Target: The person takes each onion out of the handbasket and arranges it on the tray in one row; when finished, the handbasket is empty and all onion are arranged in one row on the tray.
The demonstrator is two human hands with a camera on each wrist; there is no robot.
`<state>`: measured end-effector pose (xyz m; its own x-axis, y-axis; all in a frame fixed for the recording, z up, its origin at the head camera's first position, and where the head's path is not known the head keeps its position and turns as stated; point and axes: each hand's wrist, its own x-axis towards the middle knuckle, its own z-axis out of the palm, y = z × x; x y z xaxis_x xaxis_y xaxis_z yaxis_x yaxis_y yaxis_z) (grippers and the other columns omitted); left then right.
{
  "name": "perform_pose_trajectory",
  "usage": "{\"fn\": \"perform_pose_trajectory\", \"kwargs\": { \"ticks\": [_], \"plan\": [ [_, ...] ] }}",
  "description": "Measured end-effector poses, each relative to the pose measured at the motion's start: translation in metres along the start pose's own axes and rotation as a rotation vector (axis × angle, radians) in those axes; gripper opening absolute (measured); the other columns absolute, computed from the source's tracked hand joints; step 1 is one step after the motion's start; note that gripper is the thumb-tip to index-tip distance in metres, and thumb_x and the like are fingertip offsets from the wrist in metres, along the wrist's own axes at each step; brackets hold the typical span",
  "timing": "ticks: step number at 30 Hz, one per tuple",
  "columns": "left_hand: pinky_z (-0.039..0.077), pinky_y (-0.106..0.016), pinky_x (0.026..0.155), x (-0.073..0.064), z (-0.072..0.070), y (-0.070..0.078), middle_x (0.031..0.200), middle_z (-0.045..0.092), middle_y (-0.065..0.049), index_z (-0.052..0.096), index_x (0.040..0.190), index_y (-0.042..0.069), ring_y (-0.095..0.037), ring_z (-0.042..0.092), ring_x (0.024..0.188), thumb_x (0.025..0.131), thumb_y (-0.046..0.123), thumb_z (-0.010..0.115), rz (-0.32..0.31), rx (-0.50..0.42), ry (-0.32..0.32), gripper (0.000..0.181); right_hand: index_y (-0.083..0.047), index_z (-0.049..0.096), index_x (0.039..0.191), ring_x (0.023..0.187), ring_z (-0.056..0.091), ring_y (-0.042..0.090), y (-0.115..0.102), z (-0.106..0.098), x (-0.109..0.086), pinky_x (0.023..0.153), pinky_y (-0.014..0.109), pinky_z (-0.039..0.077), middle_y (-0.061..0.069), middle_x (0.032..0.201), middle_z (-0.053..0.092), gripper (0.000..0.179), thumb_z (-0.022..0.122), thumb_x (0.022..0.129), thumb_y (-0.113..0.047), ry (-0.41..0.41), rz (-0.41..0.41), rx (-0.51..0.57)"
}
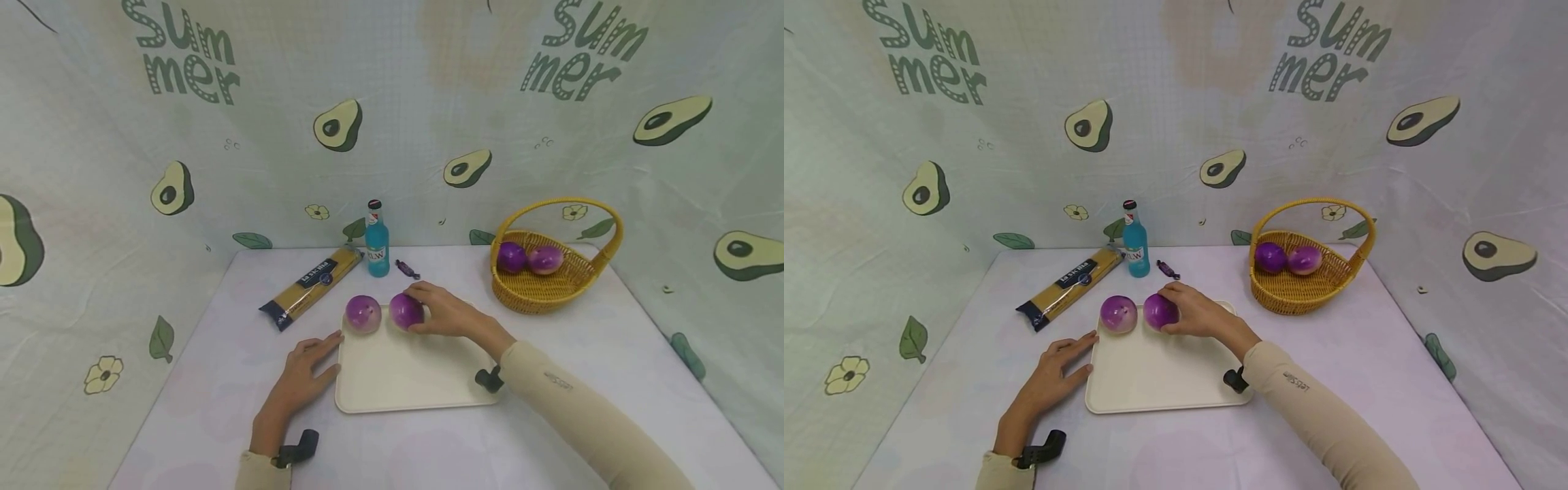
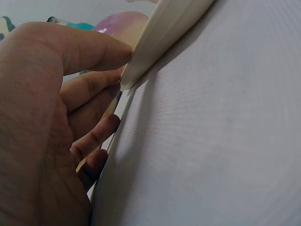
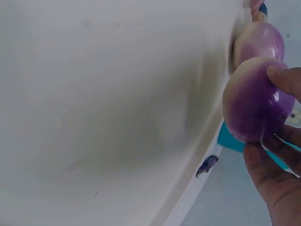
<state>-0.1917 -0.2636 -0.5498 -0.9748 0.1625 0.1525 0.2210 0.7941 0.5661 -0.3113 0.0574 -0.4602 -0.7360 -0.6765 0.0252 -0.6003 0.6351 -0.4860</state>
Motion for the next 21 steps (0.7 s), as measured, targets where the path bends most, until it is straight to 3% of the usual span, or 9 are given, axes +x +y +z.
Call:
{"fn": "perform_pose_trajectory", "kwargs": {
  "ticks": [21],
  "plan": [
    [0.031, -0.055, 0.105, 0.0011, -0.0007, -0.0002, 0.152, 0.047, 0.010, 0.052, 0.148, 0.026, -0.024, 0.043, 0.129, 0.094, 0.030, 0.067, 0.026, -0.007, 0.010, 0.056, -0.003, 0.052, 0.143, 0.133, 0.047, 0.031, -0.0039, 0.0059, 0.0092, 0.104, 0.043, 0.046, 0.015, 0.147, 0.047, 0.071, 0.082, 0.084, -0.029, -0.015, -0.015, -0.008]
  ]
}}
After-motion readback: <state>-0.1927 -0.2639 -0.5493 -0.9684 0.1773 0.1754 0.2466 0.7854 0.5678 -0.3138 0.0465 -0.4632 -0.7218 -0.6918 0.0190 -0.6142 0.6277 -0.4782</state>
